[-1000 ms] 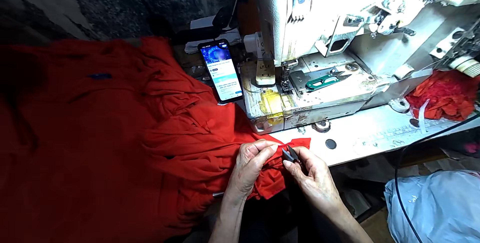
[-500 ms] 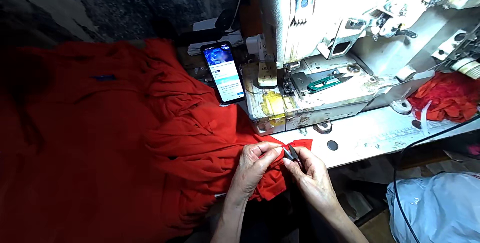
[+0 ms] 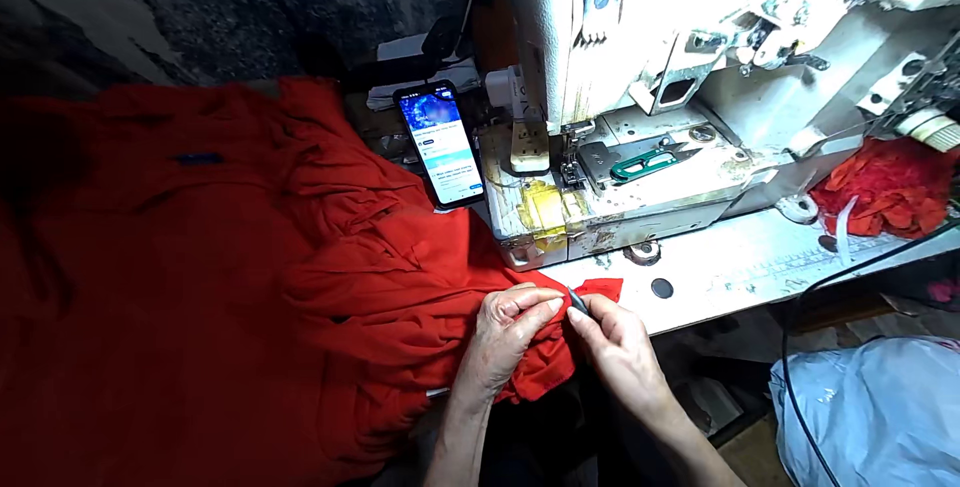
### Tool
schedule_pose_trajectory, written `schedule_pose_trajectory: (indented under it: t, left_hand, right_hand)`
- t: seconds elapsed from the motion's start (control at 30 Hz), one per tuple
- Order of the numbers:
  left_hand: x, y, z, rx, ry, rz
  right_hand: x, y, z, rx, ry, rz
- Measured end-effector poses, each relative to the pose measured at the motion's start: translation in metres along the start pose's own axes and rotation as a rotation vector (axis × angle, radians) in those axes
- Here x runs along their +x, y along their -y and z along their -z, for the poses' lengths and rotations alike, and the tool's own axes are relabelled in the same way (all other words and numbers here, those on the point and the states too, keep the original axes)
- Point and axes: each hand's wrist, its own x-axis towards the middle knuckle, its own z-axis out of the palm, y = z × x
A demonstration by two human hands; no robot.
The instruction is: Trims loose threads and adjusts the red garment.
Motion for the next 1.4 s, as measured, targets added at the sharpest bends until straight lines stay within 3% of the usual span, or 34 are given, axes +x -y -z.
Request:
schedule_pose_trajectory:
  t: [0.1, 0.2, 0.3, 0.47, 0.53, 0.67, 0.77, 0.93, 1.13, 1.3, 1.4]
  left_hand:
    - [-0.001, -0.001, 0.003, 0.002, 0.012, -0.005]
    - [0.000, -0.005, 0.002, 0.043, -0.017, -0.032]
    - [-0.001, -0.013, 0.002, 0.221, -0.050, -0.168]
    - [-0.006, -0.031, -0.002, 0.580, -0.111, -0.302]
    - [-0.004, -0.022, -0.002, 0.476, -0.112, -0.251]
    - [0.000, -0.013, -0.006, -0.028, -0.030, 0.023]
    - [0.002, -0.039, -0.013, -0.037, -0.018, 0.195]
    - [0.004, -0.006, -0.010, -0.067, -0.023, 0.073]
    - [0.003, -0.022, -0.015, -0.164, -0.082, 0.187]
    - [0.003, -0.023, -0.016, -0.198, -0.126, 0.235]
    - [0.003, -0.015, -0.014, -0.188, -0.100, 0.159]
  right_hand:
    - [0.000, 0.000, 0.014, 0.334, 0.046, -0.087]
    - [-0.006, -0.005, 0.024, 0.186, -0.130, 0.126]
    - [0.002, -0.010, 0.029, -0.001, -0.239, 0.387]
    - [0.025, -0.002, 0.039, 0.080, 0.101, 0.126]
    - [0.032, -0.003, 0.041, 0.079, 0.122, 0.122]
    - [0.035, -0.004, 0.037, 0.059, 0.124, 0.172]
    - [0.035, -0.007, 0.032, -0.001, 0.082, 0.187]
    - [0.029, -0.011, 0.026, 0.080, -0.014, 0.152]
    - [-0.002, -0.003, 0.026, 0.123, -0.163, 0.166]
    - [-0.012, -0.003, 0.023, 0.144, -0.016, 0.162]
    - [-0.007, -0.001, 0.020, 0.149, 0.055, 0.106]
